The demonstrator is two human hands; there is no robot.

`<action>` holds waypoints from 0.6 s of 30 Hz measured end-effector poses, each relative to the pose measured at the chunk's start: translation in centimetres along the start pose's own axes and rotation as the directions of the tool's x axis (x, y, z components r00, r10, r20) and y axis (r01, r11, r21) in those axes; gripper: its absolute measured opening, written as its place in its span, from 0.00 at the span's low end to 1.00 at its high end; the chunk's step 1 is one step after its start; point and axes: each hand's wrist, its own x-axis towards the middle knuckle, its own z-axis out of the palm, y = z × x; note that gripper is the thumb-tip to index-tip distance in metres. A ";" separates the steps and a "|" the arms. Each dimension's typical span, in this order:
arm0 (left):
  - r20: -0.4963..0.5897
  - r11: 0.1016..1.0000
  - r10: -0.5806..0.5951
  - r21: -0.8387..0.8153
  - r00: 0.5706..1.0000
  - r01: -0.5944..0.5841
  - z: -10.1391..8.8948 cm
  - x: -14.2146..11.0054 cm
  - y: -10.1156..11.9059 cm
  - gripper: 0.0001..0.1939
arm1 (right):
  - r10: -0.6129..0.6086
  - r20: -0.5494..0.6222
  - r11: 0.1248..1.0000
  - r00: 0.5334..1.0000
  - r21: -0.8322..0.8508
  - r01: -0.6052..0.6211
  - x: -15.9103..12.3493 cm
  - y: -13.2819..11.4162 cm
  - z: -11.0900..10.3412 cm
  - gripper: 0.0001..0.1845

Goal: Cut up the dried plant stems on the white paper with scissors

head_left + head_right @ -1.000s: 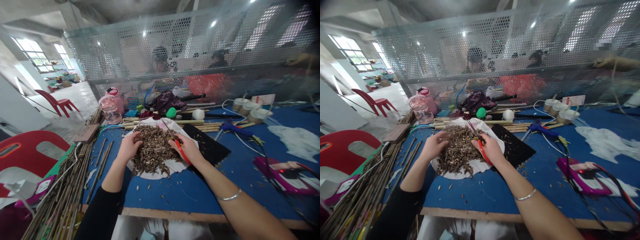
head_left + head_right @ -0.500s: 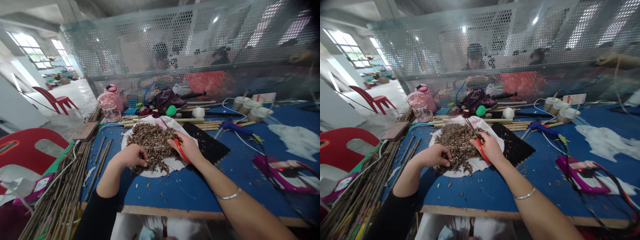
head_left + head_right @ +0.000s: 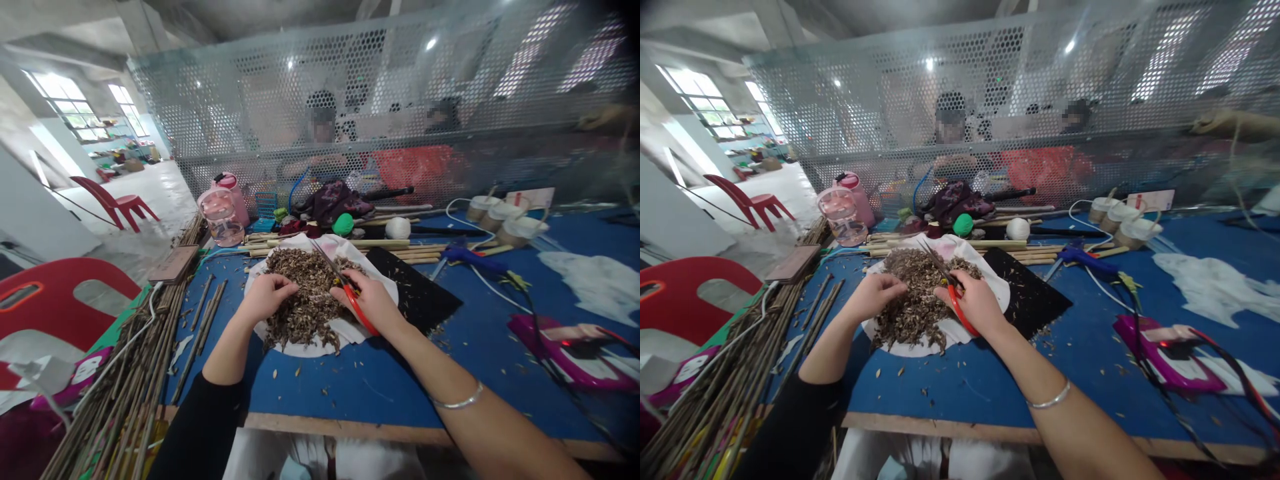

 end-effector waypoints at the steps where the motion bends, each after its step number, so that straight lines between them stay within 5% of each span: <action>1: -0.037 0.998 -0.021 -0.052 0.999 0.019 0.3 0.2 0.0 0.15 | 0.000 0.017 1.000 1.000 -0.001 0.000 -0.1 -0.3 0.0 0.24; 8: -0.003 0.783 -0.129 -0.615 0.992 0.100 2.4 0.9 0.5 0.15 | -0.003 0.114 0.998 0.993 -0.061 0.010 -0.8 -1.7 0.2 0.24; 18: 0.142 0.664 -0.078 -0.731 0.987 0.158 2.5 0.4 1.1 0.13 | -0.186 0.137 0.976 0.973 -0.088 0.199 -1.2 -2.3 0.5 0.31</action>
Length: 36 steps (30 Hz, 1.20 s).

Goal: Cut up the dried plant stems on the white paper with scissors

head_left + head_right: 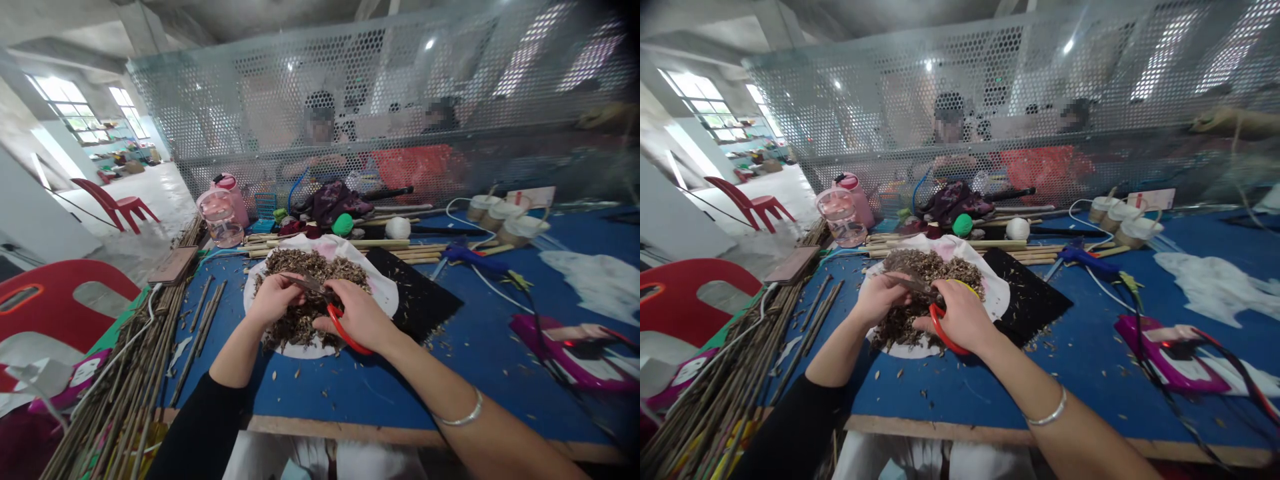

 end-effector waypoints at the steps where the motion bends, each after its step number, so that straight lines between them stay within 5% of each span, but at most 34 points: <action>1: 0.018 1.000 -0.010 0.000 1.000 0.010 0.1 -0.1 0.1 0.12 | -0.002 0.003 1.000 1.000 -0.002 0.002 0.0 0.0 0.1 0.31; 11: 0.070 0.999 -0.032 0.004 0.997 0.032 0.0 -0.5 0.2 0.11 | 0.055 0.062 0.996 0.997 0.061 -0.058 -0.2 -0.1 0.1 0.27; 18: 0.004 0.990 -0.131 0.058 0.991 0.131 -0.2 -0.6 0.1 0.10 | 0.112 0.121 0.993 0.986 0.033 -0.116 -0.3 0.0 0.5 0.25; 22: -0.117 0.959 -0.108 0.249 0.987 0.134 -0.6 -0.2 -0.2 0.12 | 0.139 0.157 0.990 0.978 -0.008 -0.140 -0.3 -0.1 0.5 0.26; 25: -0.252 0.829 0.102 0.556 0.962 0.058 -1.5 -0.8 0.2 0.10 | 0.128 0.121 0.991 0.984 -0.049 -0.123 -0.1 0.0 0.4 0.25; 28: -0.329 0.635 0.325 0.770 0.887 0.053 -2.8 -3.6 0.7 0.14 | 0.127 0.088 0.992 0.988 -0.002 -0.127 0.1 0.4 0.4 0.25; 31: -0.363 0.523 0.229 0.829 0.903 0.200 -3.3 -7.5 0.2 0.20 | 0.127 0.071 0.991 0.989 0.035 -0.130 0.2 0.9 0.3 0.26; 33: -0.320 0.484 0.130 0.847 0.938 0.222 -3.2 -9.7 -0.8 0.22 | 0.123 0.063 0.990 0.990 0.055 -0.127 0.2 1.2 0.1 0.26; 36: -0.296 0.434 0.134 0.876 0.946 0.213 -2.5 -11.1 -2.6 0.19 | 0.122 0.009 0.988 0.992 0.093 -0.123 0.3 1.5 -0.3 0.26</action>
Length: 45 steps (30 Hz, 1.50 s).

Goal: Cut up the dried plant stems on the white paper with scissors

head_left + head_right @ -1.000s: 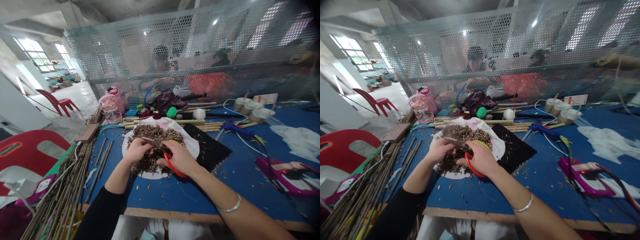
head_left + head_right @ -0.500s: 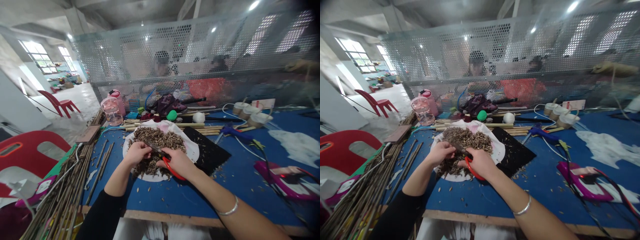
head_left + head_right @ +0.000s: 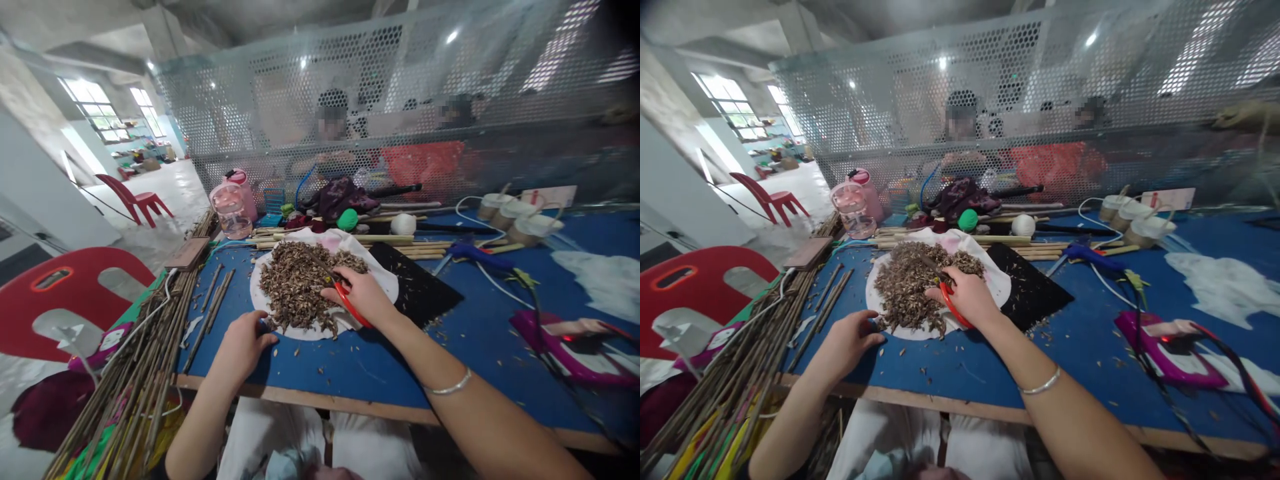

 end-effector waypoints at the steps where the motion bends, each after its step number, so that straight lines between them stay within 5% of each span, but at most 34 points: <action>1: -0.004 1.000 0.021 0.015 1.000 -0.021 0.5 -0.2 0.0 0.14 | 0.001 -0.029 1.000 1.000 0.012 -0.001 0.1 0.1 -0.1 0.26; 5: -0.011 0.996 0.086 0.033 0.996 -0.086 1.0 0.4 0.3 0.11 | 0.008 -0.123 0.999 0.992 0.036 -0.004 0.3 0.7 -0.4 0.27; 10: -0.196 0.994 0.105 0.050 0.975 -0.097 -0.7 3.6 1.8 0.12 | 0.004 -0.149 0.999 0.989 0.042 0.002 0.3 1.1 -0.5 0.27; 16: -0.070 0.985 0.101 0.145 0.992 -0.090 -2.3 8.2 4.4 0.16 | 0.001 -0.115 0.999 0.993 0.054 0.005 0.3 0.9 -0.6 0.25; 19: 0.075 0.969 0.165 0.174 0.983 -0.176 -2.7 8.7 5.4 0.09 | 0.012 -0.100 0.998 0.995 0.060 -0.006 0.3 0.8 -0.7 0.24; 22: 0.198 0.941 0.234 0.199 0.952 -0.272 -2.2 8.7 5.9 0.09 | 0.026 -0.095 0.998 0.995 0.054 -0.021 0.2 0.8 -0.9 0.24; 27: 0.220 0.926 0.218 0.262 0.951 -0.272 -0.7 9.8 6.0 0.13 | 0.042 -0.073 0.998 0.996 0.046 -0.038 0.1 0.6 -1.0 0.26; 31: 0.184 0.961 0.219 0.132 0.958 -0.245 -0.8 11.1 5.7 0.05 | 0.050 -0.094 0.998 0.994 0.038 -0.047 0.1 0.4 -1.2 0.27; 35: -0.007 0.963 0.192 -0.190 0.981 -0.189 -0.6 11.6 5.1 0.08 | 0.071 -0.099 0.997 0.993 0.026 -0.069 0.2 0.2 -1.4 0.28; 38: -0.029 0.811 0.033 -0.584 0.999 -0.044 0.4 11.5 5.0 0.11 | 0.068 -0.057 0.997 0.996 0.038 -0.066 0.2 0.1 -1.2 0.26; 41: 0.099 0.437 -0.021 -0.894 0.995 0.099 1.6 11.3 5.4 0.13 | 0.063 -0.010 0.996 0.998 0.056 -0.062 0.0 0.0 -0.8 0.25; 45: 0.173 0.032 -0.005 -0.984 0.985 0.173 2.2 10.7 6.2 0.16 | 0.074 0.040 0.997 0.996 0.015 -0.074 -0.1 -0.2 -0.3 0.27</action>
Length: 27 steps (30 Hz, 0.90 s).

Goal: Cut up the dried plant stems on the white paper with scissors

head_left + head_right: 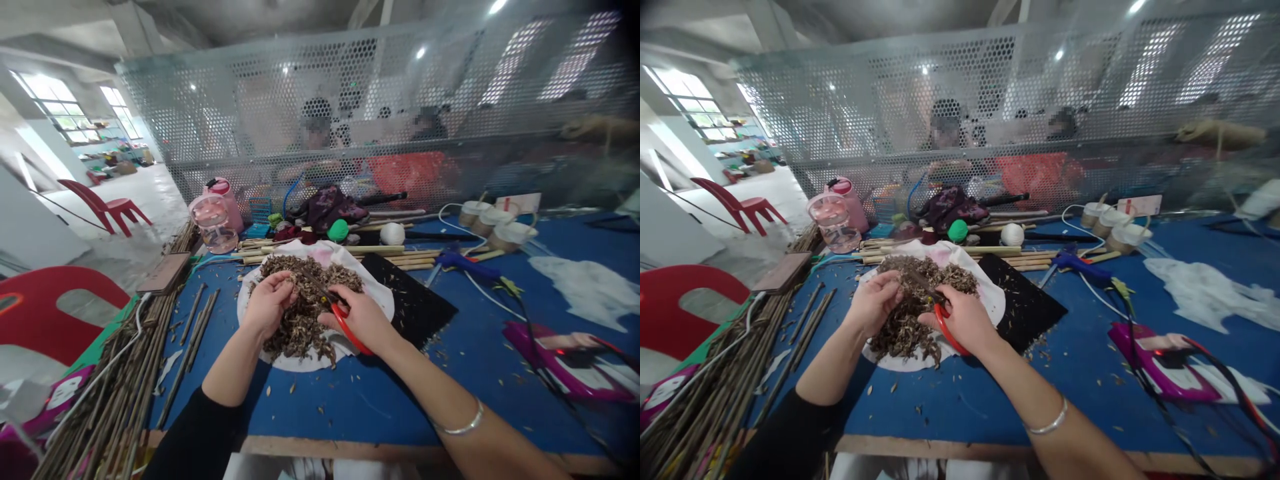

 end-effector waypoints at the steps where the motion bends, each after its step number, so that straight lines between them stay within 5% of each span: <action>1: 0.008 0.998 -0.005 -0.058 1.000 0.006 0.1 -0.1 0.0 0.16 | -0.002 0.002 1.000 1.000 -0.021 0.002 0.0 -0.1 0.1 0.27; 6: 0.064 0.992 0.039 -0.121 0.997 -0.031 0.3 -0.4 -0.2 0.21 | -0.113 0.013 0.994 0.994 -0.010 0.113 -0.3 -0.5 0.3 0.32; 15: 0.103 0.993 0.093 0.069 0.990 -0.100 0.5 -0.9 -0.4 0.25 | -0.202 -0.038 0.979 0.979 -0.029 0.201 -0.3 -0.8 0.8 0.34; 21: 0.101 0.975 0.158 0.143 0.982 -0.172 0.7 -1.2 -0.1 0.25 | -0.158 -0.023 0.987 0.987 -0.039 0.157 -0.3 -0.7 0.8 0.33; 27: 0.069 0.969 0.148 0.187 0.987 -0.159 0.7 -1.3 0.1 0.23 | -0.118 0.024 0.993 0.993 0.009 0.118 -0.5 -1.1 0.9 0.22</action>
